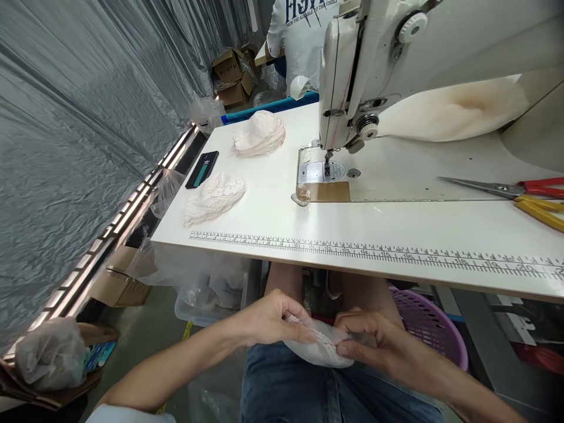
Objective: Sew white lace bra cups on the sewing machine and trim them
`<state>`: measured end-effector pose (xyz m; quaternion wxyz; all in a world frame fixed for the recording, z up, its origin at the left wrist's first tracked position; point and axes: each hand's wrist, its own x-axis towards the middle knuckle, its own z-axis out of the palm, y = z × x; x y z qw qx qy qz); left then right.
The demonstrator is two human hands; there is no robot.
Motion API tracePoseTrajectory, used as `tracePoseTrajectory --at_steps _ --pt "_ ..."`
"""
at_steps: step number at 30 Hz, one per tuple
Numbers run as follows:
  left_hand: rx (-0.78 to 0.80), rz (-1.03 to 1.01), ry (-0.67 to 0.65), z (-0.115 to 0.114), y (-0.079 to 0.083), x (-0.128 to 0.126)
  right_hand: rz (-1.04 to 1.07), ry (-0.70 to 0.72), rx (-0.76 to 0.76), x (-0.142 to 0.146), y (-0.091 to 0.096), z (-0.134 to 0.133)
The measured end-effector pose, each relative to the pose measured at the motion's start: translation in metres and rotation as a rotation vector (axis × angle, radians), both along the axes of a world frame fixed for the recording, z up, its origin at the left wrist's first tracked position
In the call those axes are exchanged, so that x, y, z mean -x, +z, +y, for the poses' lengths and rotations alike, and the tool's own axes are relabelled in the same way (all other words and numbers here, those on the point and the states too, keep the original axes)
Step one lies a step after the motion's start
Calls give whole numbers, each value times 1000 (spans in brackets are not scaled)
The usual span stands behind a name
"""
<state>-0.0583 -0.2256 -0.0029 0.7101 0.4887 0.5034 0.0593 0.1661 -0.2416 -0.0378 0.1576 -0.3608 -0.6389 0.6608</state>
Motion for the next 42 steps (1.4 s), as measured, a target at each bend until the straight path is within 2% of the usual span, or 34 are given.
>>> tracePoseTrajectory --at_steps 7,12,17,22,27,36,42 --pt "87 -38 65 2 4 -1 37 28 101 -8 0 1" --pt "109 -56 83 3 2 -1 48 36 136 -4 4 1" --pt "73 -45 65 4 0 0 -63 -9 106 4 3 1" --pt "23 -64 53 3 -3 2 -22 2 122 4 3 1" --pt "49 -114 74 2 -4 2 -28 -22 123 2 4 0" --pt "134 -78 75 3 1 0 74 -19 172 -1 -1 -1" --pt "157 -70 129 3 -1 -1 54 -42 131 -2 0 -2"
